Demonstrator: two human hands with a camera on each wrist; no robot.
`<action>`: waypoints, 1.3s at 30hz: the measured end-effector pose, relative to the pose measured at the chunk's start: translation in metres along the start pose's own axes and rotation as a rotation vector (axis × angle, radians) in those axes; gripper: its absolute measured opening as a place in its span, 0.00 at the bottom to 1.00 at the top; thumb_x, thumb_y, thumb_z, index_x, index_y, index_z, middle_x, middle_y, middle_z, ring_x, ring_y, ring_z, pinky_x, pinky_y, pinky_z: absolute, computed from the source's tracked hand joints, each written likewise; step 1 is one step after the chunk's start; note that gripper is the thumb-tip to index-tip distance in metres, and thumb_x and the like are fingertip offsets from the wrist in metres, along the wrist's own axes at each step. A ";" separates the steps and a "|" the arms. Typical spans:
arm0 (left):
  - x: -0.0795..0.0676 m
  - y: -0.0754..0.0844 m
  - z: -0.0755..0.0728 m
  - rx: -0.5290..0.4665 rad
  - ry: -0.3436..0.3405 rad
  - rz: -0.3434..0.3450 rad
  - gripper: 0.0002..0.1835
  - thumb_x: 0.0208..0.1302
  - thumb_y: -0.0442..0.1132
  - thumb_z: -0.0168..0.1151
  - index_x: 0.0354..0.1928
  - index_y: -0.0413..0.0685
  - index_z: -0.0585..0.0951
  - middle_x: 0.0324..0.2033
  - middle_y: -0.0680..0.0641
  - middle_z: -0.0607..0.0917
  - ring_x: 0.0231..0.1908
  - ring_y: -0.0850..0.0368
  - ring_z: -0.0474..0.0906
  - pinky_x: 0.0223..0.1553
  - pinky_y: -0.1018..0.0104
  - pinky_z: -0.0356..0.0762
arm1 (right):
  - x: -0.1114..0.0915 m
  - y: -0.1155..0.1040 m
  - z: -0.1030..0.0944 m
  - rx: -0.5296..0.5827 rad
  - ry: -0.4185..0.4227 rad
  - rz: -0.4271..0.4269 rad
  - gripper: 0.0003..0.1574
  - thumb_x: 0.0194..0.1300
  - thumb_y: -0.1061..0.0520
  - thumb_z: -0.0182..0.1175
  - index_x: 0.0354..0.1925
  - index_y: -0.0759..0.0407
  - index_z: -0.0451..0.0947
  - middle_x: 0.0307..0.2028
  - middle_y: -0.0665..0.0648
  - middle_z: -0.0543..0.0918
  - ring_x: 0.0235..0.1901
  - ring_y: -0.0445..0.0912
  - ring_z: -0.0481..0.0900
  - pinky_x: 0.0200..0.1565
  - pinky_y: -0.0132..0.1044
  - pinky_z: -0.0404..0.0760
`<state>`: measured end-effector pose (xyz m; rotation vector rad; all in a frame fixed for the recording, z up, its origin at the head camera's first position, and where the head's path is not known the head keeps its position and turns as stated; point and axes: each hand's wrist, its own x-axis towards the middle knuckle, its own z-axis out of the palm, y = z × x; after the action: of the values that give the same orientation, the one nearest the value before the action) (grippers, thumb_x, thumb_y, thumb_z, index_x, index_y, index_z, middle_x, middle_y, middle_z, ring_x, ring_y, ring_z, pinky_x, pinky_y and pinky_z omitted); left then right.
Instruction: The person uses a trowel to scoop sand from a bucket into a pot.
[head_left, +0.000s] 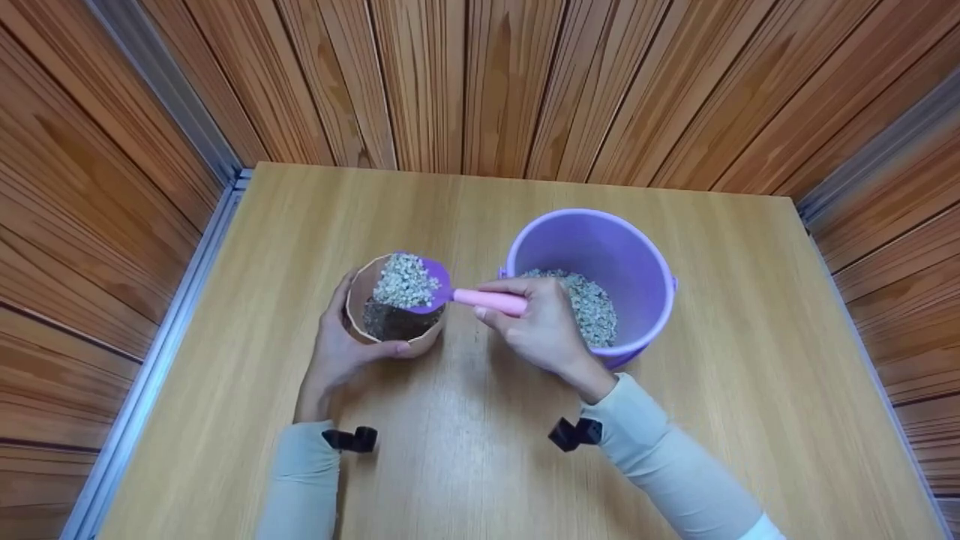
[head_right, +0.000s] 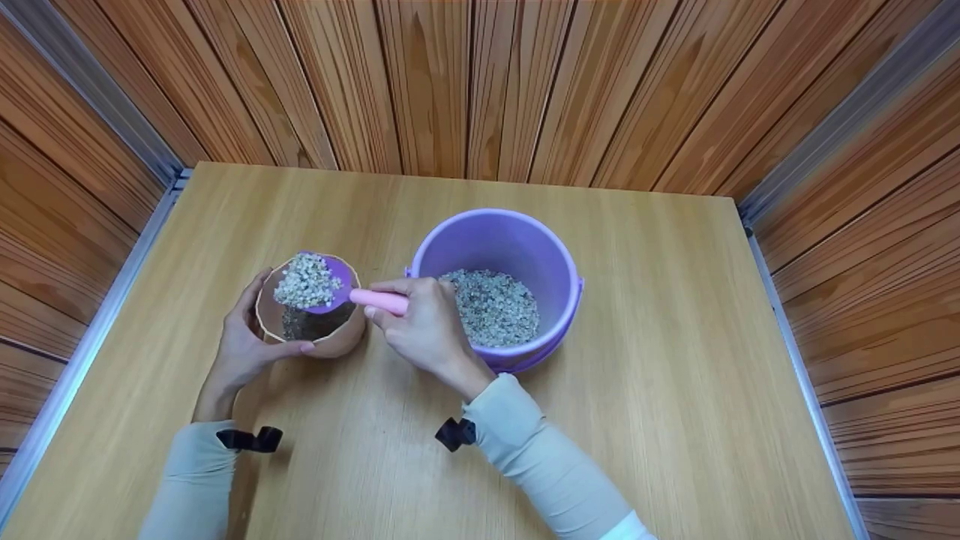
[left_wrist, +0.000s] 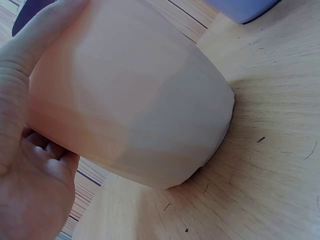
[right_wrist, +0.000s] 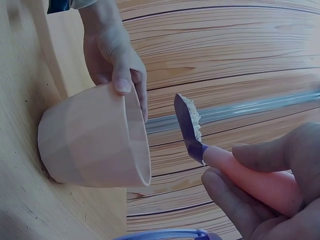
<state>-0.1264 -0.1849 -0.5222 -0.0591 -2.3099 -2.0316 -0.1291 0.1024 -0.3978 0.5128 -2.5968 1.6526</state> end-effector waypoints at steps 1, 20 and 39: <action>0.000 0.000 0.000 -0.007 0.003 0.001 0.69 0.35 0.36 0.89 0.80 0.52 0.55 0.73 0.49 0.64 0.73 0.54 0.57 0.74 0.54 0.53 | 0.000 0.000 0.001 -0.003 -0.005 0.005 0.16 0.57 0.61 0.76 0.46 0.59 0.89 0.41 0.52 0.90 0.38 0.43 0.86 0.38 0.38 0.84; -0.001 -0.001 0.001 0.007 0.005 -0.003 0.68 0.36 0.38 0.89 0.80 0.55 0.56 0.73 0.50 0.64 0.73 0.54 0.57 0.74 0.54 0.55 | 0.004 0.002 0.012 -0.159 -0.038 0.030 0.16 0.57 0.57 0.76 0.46 0.56 0.90 0.39 0.49 0.90 0.41 0.42 0.85 0.52 0.44 0.74; -0.001 0.000 -0.001 0.029 -0.002 -0.021 0.69 0.37 0.40 0.89 0.80 0.51 0.53 0.75 0.50 0.62 0.74 0.54 0.55 0.75 0.53 0.51 | 0.006 0.001 0.019 -0.278 -0.101 -0.010 0.18 0.60 0.64 0.73 0.50 0.63 0.87 0.46 0.59 0.88 0.35 0.43 0.87 0.21 0.30 0.79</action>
<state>-0.1253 -0.1856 -0.5218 -0.0366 -2.3509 -2.0076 -0.1318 0.0847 -0.4057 0.6061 -2.8258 1.2625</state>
